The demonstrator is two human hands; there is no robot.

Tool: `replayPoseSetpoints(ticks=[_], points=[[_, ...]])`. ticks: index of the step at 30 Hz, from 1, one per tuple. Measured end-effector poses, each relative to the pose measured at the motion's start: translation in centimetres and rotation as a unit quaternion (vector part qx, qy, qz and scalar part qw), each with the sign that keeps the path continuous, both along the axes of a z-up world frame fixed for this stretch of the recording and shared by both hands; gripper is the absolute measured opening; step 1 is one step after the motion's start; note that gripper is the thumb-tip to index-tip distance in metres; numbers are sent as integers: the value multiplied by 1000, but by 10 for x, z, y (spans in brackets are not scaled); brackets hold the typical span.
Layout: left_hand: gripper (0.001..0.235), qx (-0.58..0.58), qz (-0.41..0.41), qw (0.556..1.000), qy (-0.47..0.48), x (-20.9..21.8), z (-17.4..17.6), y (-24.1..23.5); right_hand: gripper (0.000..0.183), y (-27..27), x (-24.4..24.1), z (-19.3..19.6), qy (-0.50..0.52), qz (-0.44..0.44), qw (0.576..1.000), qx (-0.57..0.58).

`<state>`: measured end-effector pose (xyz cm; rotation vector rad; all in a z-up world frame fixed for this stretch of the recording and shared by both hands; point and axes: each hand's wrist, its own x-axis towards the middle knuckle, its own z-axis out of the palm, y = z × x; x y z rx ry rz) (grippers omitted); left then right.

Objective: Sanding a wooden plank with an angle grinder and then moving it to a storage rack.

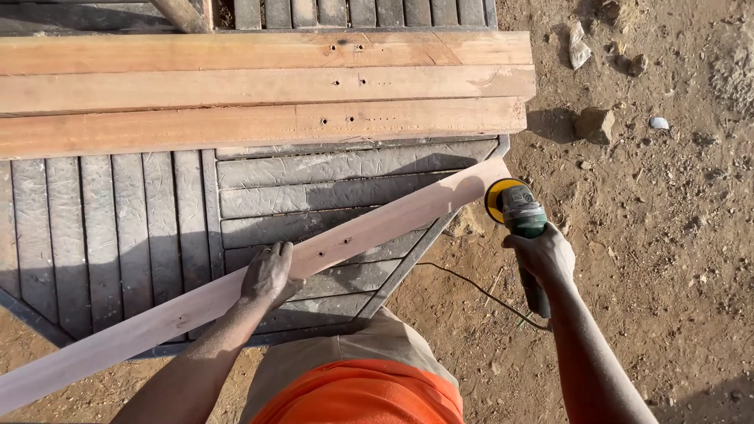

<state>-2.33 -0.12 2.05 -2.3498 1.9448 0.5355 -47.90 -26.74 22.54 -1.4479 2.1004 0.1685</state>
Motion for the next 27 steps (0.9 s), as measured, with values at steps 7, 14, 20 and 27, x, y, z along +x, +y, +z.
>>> replayPoseSetpoints(ticks=[7,14,20,27], points=[[88,-113,-78,989,59,-104,46,-25,66,16,-19,32,100,-14,995,21],[84,-157,-56,982,83,-90,93,13,56,72,79,39,0,41,998,52],[97,-251,123,960,1,18,96,135,69,144,195,36,-76,126,983,106],[117,-142,202,969,-35,105,91,221,89,228,327,34,-42,315,934,164]])
